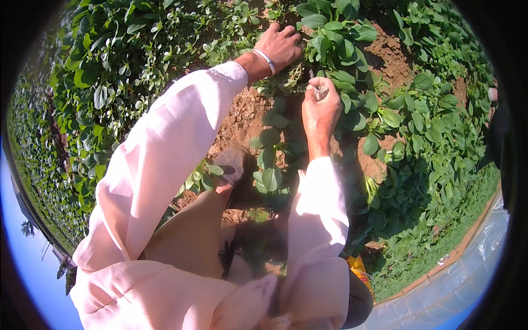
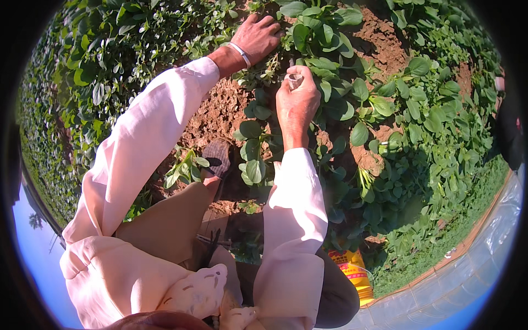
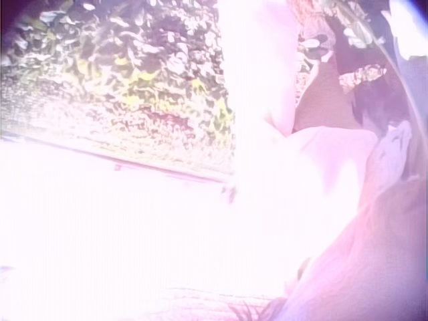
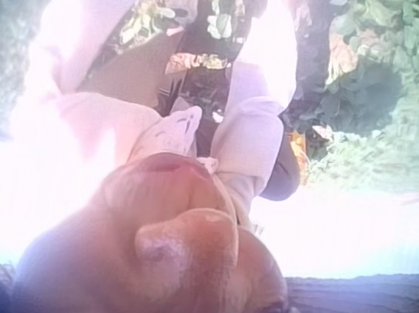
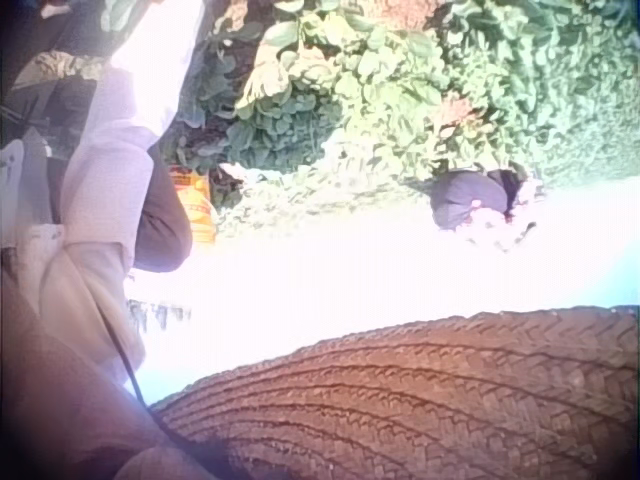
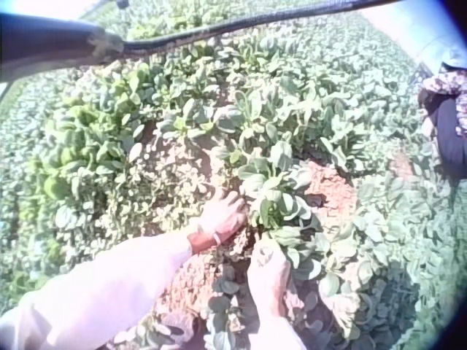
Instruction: The person pulls weeds from a field of green plants using a small hand tool and their hands, placing the collected weeds into a yellow plastic bucket.
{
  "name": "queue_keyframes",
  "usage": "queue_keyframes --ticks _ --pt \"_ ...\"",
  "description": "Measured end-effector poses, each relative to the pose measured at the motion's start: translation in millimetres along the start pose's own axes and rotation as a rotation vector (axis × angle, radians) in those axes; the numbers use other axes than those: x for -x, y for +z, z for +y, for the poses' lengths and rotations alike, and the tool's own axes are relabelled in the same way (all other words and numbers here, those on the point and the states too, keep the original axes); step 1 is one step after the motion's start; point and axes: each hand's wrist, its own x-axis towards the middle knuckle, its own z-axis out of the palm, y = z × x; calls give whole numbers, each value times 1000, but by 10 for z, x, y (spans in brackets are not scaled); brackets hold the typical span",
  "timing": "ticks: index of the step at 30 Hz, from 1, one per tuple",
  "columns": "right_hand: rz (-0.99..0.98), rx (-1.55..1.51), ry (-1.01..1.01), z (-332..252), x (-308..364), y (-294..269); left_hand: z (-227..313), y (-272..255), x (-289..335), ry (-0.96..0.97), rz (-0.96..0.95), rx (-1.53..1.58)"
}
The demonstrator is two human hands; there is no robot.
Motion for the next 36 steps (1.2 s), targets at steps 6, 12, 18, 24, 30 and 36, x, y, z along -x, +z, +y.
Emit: queue_keyframes --ticks 6,12,18,24,30,36 --pt "-24 -69 83 -43 410 -307 -251 -122 553 -158 120 589" --pt "8 -88 -14 -132 239 -199 -568 181 887 -144 -264 535" --pt "9 -175 -110 -253 -113 1 -317 -329 521 -147 -191 392" --pt "152 -670 280 -330 -655 -39 -346 -304 174 -113 31 146" --pt "-93 -108 -87 -273 -479 -120 -527 -49 -148 -218 61 120" --pt "-77 -30 -116 -361 -552 90 -671 150 -187 -216 294 230"
